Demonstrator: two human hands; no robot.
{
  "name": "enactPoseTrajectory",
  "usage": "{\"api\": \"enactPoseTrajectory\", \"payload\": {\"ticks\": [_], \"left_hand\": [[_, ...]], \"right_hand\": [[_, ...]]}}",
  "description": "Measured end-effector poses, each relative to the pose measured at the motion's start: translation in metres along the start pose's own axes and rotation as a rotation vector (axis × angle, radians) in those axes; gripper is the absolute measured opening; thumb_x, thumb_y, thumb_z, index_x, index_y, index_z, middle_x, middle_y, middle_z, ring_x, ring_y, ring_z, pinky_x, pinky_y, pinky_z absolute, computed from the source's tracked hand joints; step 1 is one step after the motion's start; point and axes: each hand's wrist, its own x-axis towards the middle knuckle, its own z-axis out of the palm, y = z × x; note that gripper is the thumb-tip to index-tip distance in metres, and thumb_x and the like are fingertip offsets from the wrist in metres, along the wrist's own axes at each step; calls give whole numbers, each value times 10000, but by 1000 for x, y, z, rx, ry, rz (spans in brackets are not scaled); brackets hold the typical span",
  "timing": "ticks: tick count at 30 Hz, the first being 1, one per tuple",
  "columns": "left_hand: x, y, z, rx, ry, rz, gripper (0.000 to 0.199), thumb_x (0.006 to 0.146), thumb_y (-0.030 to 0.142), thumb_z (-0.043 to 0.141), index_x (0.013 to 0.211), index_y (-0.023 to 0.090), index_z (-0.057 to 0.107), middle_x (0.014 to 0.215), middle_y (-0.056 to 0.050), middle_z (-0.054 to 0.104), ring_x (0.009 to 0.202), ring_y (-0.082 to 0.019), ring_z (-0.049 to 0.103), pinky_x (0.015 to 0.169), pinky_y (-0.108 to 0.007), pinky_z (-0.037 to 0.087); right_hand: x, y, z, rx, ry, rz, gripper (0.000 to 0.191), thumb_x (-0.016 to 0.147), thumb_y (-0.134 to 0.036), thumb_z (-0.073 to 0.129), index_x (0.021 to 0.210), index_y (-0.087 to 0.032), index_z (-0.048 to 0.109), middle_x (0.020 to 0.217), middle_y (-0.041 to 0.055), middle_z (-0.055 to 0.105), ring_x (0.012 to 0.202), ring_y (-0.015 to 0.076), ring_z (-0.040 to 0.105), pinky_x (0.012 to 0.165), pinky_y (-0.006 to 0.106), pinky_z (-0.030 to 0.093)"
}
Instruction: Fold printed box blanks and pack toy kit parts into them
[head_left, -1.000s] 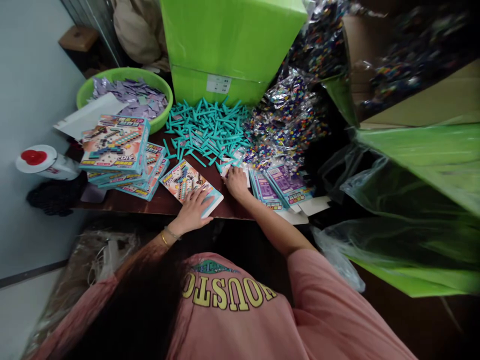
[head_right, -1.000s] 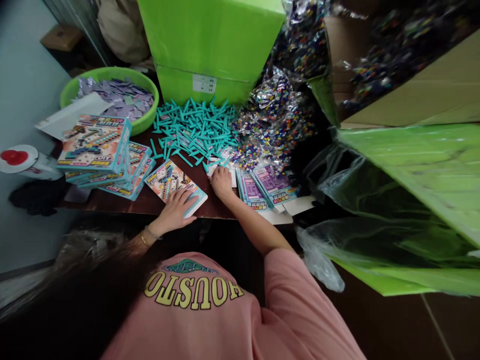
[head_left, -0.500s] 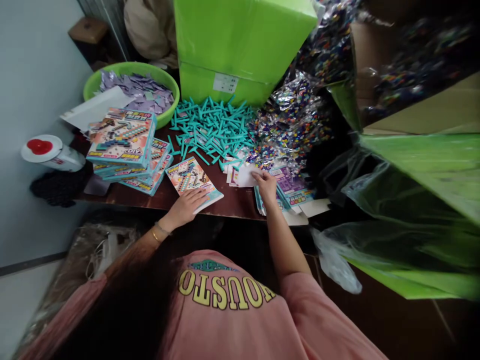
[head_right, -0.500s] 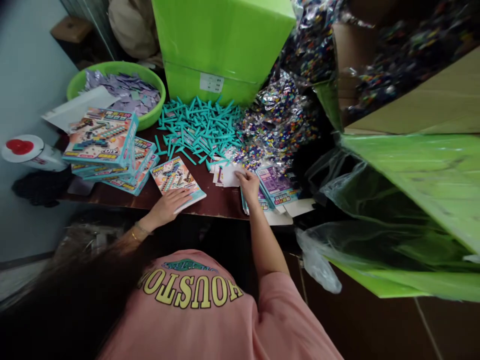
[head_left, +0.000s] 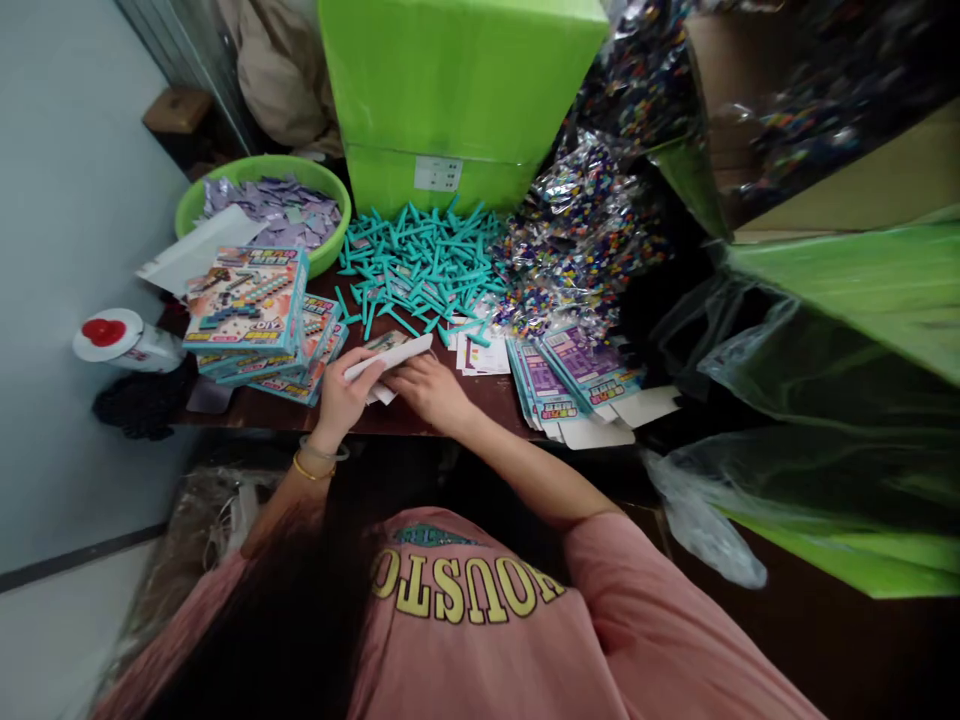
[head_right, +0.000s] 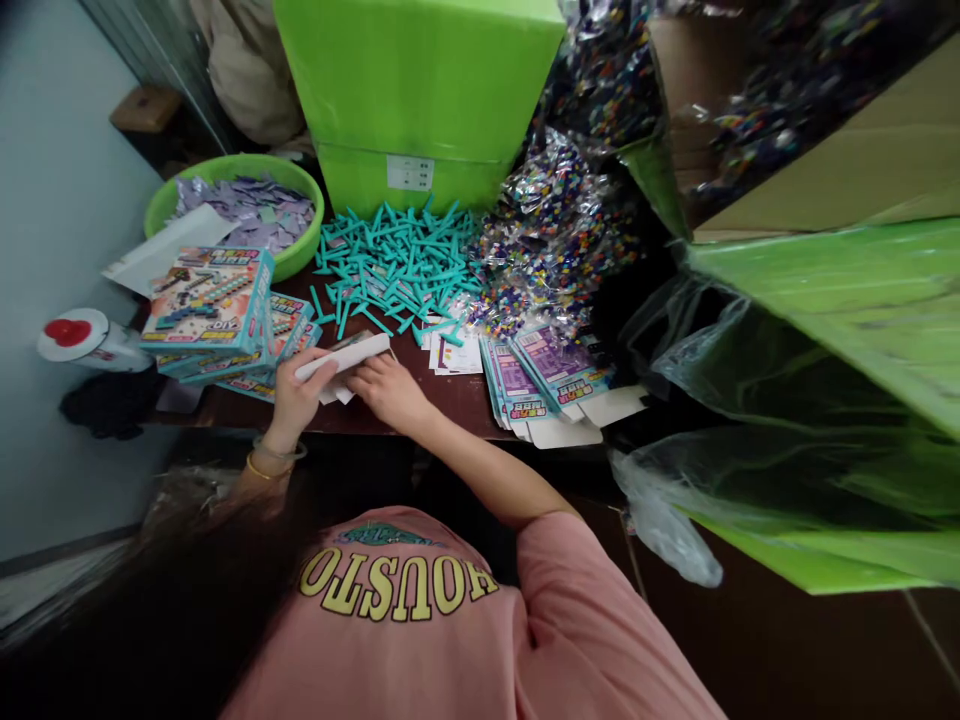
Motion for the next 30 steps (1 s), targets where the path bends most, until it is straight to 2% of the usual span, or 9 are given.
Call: {"api": "enactPoseTrajectory", "payload": {"ticks": [2,5,8,11,16,19,24,27,30], "left_hand": [[-4,-2,-3,15,18,-1,298,879,469,688,809,180,701,730,-4,682,686,-159,627,656,-254,514],[-16,-9,0,56,1,4,298,913,465,664,829,183,713,745,-15,708,697,-171,659,666,-271,549],[-37,-25,17,128,-100,85,285,975,435,599,963,190,745,952,-66,792,898,-226,748,843,-366,616],[-59,-46,41,244,-293,256,276,1021,399,528,1051,225,741,1122,-91,796,1140,-281,739,1051,-513,581],[-72,-79,54,436,-464,358,311,1037,305,445,1202,268,707,1315,-85,739,1360,-269,637,1216,-518,508],[-71,-94,47,577,-469,420,398,999,239,429,1309,249,679,1533,-105,592,1524,-259,465,1308,-488,402],[-62,-110,33,736,-420,463,409,974,244,489,1330,252,689,1547,-97,584,1568,-331,385,1325,-667,248],[-48,-95,25,585,-383,460,352,1015,264,468,1268,253,713,1434,-68,682,1477,-290,516,1263,-633,354],[-22,-63,13,340,-276,307,317,1057,352,474,1173,226,740,1316,-86,745,1353,-259,623,1202,-542,441]], "right_hand": [[2,3,16,97,-30,-52,291,1049,-334,583,1273,-220,731,1216,120,777,1164,250,684,1030,461,549],[-6,22,15,311,154,-54,294,1063,-378,544,1229,-234,739,1139,86,792,1105,214,708,1008,393,551],[-4,73,1,243,344,356,385,1099,-368,407,1088,-203,755,1011,85,782,956,202,711,908,341,542],[21,140,-3,-6,107,677,436,1097,-331,353,1105,-157,754,1078,119,767,1023,226,680,939,327,497],[74,211,20,-84,-152,677,347,1049,-215,451,1218,-153,747,1226,135,734,1146,225,624,992,289,442],[94,225,34,-116,-200,710,330,1034,-249,498,1232,-164,748,1331,171,667,1132,257,625,966,329,456],[108,232,44,-115,-158,752,332,924,-358,704,1206,-192,765,1358,165,613,1174,296,606,993,382,481],[104,231,42,-77,-48,736,264,954,-323,646,1110,-159,781,1350,163,611,1236,291,572,1065,410,468],[88,210,30,-9,125,734,376,1054,-295,410,1217,-145,714,1255,154,658,1136,248,625,1026,423,509]]}}
